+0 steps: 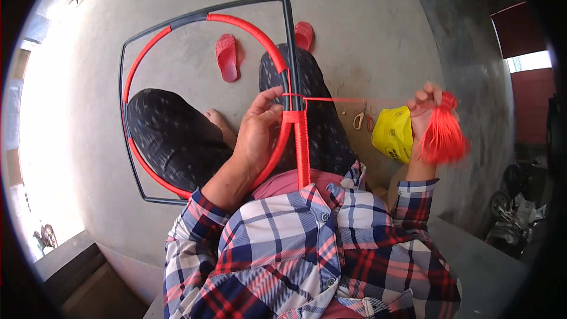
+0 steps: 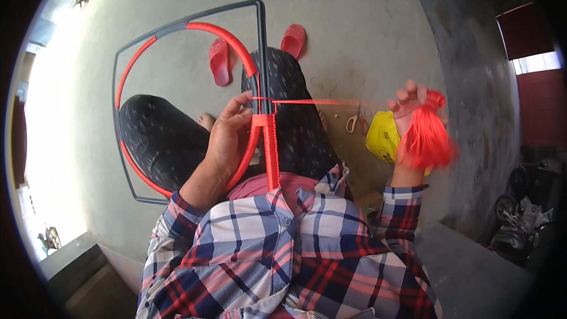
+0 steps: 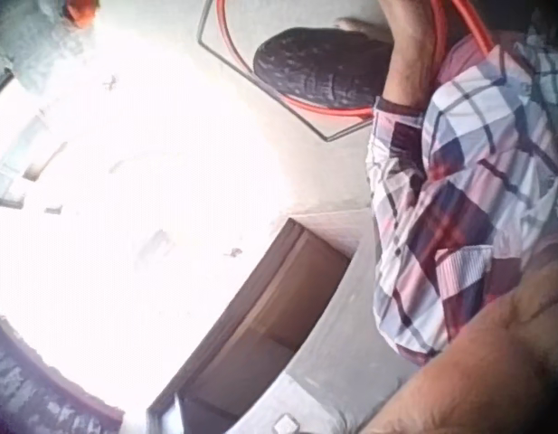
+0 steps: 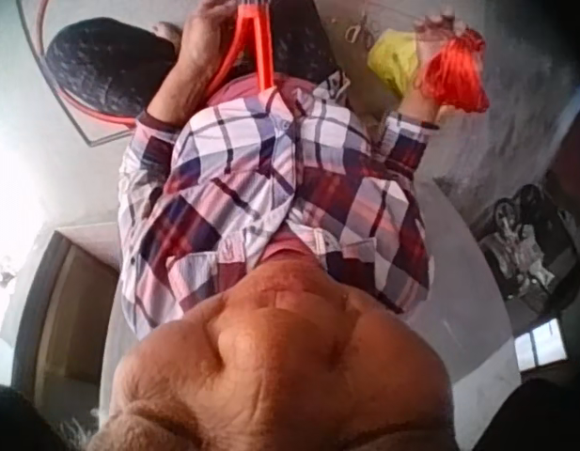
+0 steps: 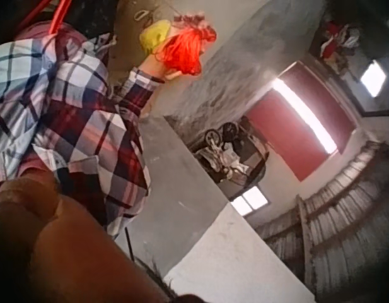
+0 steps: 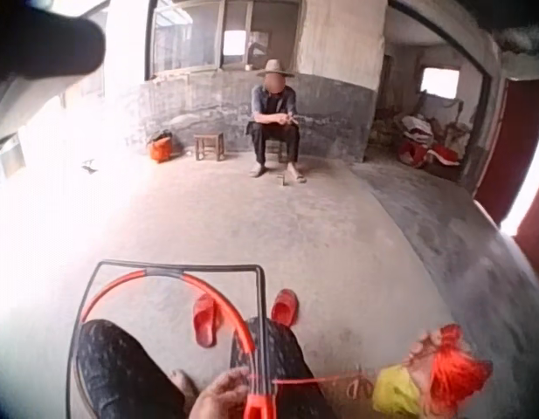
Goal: Wrapping red cord around a furniture frame for manufacturing.
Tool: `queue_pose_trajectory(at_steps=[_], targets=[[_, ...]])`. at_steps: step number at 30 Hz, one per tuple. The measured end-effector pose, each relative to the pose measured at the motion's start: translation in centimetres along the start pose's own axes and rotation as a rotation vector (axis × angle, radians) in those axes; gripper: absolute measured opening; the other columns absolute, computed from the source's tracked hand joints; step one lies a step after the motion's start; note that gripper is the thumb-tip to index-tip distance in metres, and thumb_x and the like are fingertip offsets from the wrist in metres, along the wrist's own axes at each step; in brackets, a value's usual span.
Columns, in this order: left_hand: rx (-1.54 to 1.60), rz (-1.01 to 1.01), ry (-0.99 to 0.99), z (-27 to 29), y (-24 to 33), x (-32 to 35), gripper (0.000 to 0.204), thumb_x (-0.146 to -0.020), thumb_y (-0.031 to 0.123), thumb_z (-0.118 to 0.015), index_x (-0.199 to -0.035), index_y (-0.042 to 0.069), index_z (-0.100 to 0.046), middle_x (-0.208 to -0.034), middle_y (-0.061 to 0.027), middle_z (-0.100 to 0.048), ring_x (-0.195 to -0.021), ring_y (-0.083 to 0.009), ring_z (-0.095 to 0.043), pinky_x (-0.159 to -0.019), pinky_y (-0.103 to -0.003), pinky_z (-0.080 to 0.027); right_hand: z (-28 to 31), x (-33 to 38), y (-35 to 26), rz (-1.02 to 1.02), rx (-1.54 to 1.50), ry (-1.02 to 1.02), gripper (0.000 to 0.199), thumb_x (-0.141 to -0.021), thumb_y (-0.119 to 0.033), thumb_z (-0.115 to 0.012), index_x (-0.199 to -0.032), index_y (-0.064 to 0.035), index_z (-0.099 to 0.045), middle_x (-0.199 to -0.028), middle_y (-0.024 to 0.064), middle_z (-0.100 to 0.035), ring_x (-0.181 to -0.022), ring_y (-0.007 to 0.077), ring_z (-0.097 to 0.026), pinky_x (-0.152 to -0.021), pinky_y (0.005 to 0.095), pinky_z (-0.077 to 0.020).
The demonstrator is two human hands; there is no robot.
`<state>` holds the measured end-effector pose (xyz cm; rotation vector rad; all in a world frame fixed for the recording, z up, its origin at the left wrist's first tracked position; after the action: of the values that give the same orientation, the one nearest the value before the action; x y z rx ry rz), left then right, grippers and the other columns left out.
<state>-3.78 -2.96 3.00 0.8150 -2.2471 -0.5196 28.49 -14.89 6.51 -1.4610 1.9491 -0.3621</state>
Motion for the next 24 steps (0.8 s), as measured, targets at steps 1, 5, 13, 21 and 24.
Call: queue_pose_trajectory(at_steps=[1, 5, 13, 21, 24], targets=[[0.01, 0.005, 0.004, -1.0, 0.5, 0.4, 0.024, -0.092, -0.001, -0.041, -0.114, 0.0, -0.051, -0.1, -0.01, -0.064, -0.088, -0.0179, -0.065, -0.082, -0.029, -0.053, -0.9, -0.1, 0.5, -0.007, 0.039, 0.216, 0.028, -0.079, -0.028, -0.066, -0.091, -0.0052, -0.056, -0.097, 0.012, -0.061, -0.077, 0.0204, -0.056, -0.069, 0.035, -0.0485], [0.006, 0.005, -0.053, -1.0, -0.2, 0.6, 0.023, -0.089, -0.005, -0.043, -0.108, 0.001, -0.053, -0.096, -0.0084, -0.063, -0.085, -0.0153, -0.064, -0.081, -0.027, -0.052, -1.1, 0.5, 7.1, -0.174, 0.168, 0.383, 0.026, -0.085, -0.012, -0.06, -0.109, -0.0048, -0.053, -0.119, 0.0181, -0.06, -0.072, 0.0173, -0.059, -0.068, 0.0303, -0.052], [-0.103, -0.003, -0.101, -0.3, -0.8, 1.4, 0.017, -0.087, -0.003, -0.061, -0.095, 0.007, -0.049, -0.083, -0.005, -0.062, -0.068, -0.0131, -0.063, -0.057, -0.025, -0.05, -6.4, -1.5, 12.7, -0.584, 0.505, 0.366, 0.015, -0.086, -0.009, -0.063, -0.097, -0.0062, -0.053, -0.076, 0.0016, -0.054, -0.06, 0.0097, -0.053, -0.053, 0.0234, -0.0462], [-0.14, 0.026, -0.08, 0.4, -1.0, 1.2, 0.014, -0.089, 0.001, -0.061, -0.092, 0.009, -0.049, -0.079, -0.0047, -0.061, -0.06, -0.0146, -0.061, -0.048, -0.025, -0.047, -7.6, -1.5, 10.8, -0.619, 0.609, 0.313, 0.018, -0.079, -0.007, -0.061, -0.093, -0.0072, -0.049, -0.068, -0.0008, -0.046, -0.05, 0.0072, -0.044, -0.047, 0.0212, -0.0387], [-0.111, 0.06, -0.025, 0.0, -0.7, 1.1, 0.01, -0.091, 0.008, -0.059, -0.096, 0.009, -0.051, -0.079, -0.0054, -0.062, -0.058, -0.0159, -0.061, -0.048, -0.026, -0.047, -4.9, -1.2, 4.3, -0.548, 0.599, 0.429, 0.019, -0.081, -0.009, -0.062, -0.097, -0.0076, -0.054, -0.072, -0.0001, -0.05, -0.059, 0.0067, -0.049, -0.052, 0.0206, -0.0418]])
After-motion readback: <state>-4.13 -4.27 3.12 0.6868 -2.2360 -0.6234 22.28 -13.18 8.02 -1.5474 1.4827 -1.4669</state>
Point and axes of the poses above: each hand's wrist, its own x-axis away from the middle knuckle, its own z-axis out of the back of the hand, y = z × x, the point moved 1 cm from there along -x, towards the middle knuckle
